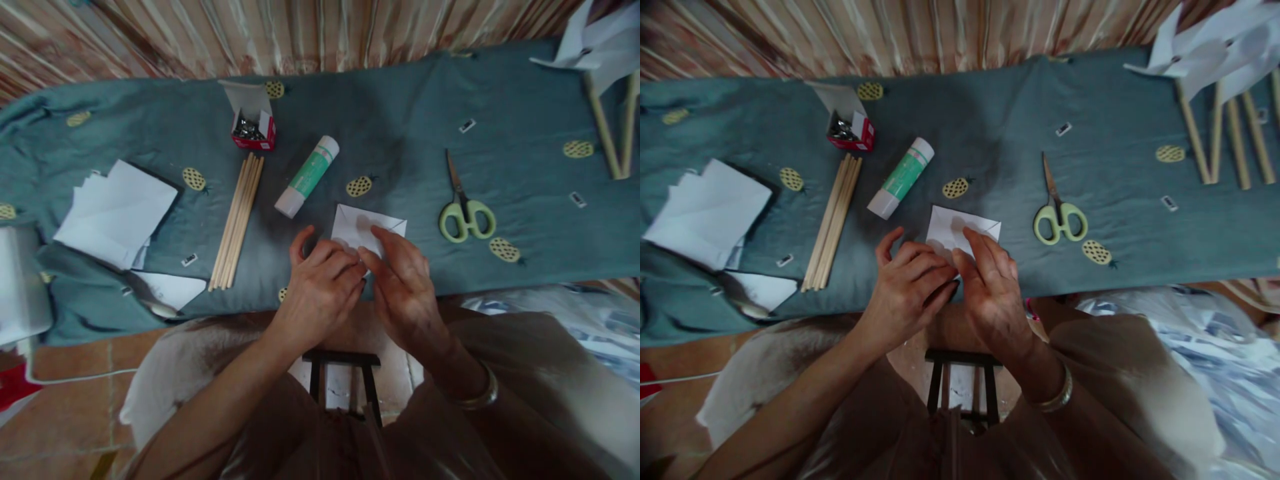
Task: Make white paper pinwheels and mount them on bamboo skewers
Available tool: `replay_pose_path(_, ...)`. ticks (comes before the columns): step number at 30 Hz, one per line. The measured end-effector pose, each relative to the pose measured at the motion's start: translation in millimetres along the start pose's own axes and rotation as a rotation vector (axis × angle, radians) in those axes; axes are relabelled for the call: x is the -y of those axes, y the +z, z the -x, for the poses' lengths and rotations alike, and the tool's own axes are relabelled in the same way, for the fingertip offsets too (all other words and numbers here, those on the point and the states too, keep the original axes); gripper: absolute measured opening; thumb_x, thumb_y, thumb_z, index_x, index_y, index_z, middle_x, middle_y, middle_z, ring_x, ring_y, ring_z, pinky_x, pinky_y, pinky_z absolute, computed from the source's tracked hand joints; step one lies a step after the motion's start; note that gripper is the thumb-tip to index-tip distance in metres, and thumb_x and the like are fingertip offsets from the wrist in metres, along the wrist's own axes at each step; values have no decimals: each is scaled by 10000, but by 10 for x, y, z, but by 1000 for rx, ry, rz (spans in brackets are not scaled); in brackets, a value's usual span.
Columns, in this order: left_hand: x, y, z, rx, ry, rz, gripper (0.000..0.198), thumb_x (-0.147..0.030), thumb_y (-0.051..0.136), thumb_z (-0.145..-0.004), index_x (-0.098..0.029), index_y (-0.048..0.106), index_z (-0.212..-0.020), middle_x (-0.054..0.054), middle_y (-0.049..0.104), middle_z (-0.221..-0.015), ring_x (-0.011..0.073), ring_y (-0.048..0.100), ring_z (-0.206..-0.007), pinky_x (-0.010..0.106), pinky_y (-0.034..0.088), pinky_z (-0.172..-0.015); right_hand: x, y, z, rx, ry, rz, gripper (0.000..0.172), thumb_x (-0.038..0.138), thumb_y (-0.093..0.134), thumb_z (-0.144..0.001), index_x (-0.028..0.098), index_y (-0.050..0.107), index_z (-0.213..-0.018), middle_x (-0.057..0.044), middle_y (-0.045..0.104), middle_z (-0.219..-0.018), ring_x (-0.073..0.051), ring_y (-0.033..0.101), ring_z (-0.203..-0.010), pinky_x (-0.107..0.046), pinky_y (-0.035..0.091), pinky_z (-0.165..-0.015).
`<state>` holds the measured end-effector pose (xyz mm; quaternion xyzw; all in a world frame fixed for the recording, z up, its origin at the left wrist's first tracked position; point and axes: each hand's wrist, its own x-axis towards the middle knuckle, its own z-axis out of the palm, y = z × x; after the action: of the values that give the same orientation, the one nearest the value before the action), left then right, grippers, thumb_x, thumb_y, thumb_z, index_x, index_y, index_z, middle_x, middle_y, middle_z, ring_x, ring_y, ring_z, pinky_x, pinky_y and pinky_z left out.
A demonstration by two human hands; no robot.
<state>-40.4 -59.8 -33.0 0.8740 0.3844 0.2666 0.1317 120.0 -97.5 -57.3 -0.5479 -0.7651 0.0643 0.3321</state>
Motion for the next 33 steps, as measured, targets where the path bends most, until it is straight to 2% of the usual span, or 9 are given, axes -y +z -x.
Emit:
replay_pose_path(6,-5,-9,0,14,-3,2,123,-196,589,-890,-232,658,-986,-35,710,-900,187,615,-933,544,291,-1082,-82,-135,-60,47,104,-88,471,98,382,-909,262,518,-1329,-89,494,-1430,-263,478,-1312,-514,417,-1076)
replay_pose_path(11,13,-18,-5,21,11,7,130,-191,615,-874,-224,658,-992,-30,715,-907,187,616,-921,548,284,-1082,-223,-263,-193,74,192,31,461,159,384,-928,159,466,-1381,-145,507,-1423,-268,429,-1366,-507,363,-1130)
replay_pose_path(16,66,-36,-12,4,27,-17,138,-180,626,-866,-237,650,-990,-28,722,-928,197,619,-937,562,281,-1078,-250,-314,-287,89,192,72,413,216,390,-952,59,530,-1307,-198,593,-1326,-276,523,-1285,-499,416,-1095)
replay_pose_path(26,165,-106,-55,-74,-27,-82,126,-157,598,-882,-233,667,-955,-5,725,-1040,223,582,-1088,566,284,-1089,-185,-364,-267,43,235,40,291,256,482,-939,161,626,-1174,-126,690,-1179,-268,639,-1122,-481,517,-974)
replay_pose_path(29,129,-99,-56,-78,-2,-68,139,-156,608,-870,-235,656,-974,12,705,-1072,235,564,-1106,558,302,-1068,-171,-367,-242,41,236,39,260,254,500,-932,215,636,-1150,-92,698,-1163,-261,648,-1098,-471,517,-968)
replay_pose_path(33,25,-45,-63,-68,39,-49,113,-236,644,-865,-226,639,-977,7,702,-1019,226,576,-1058,509,333,-1021,-175,-365,-199,42,200,41,263,250,504,-930,193,635,-1151,-105,696,-1162,-262,648,-1087,-467,508,-973)
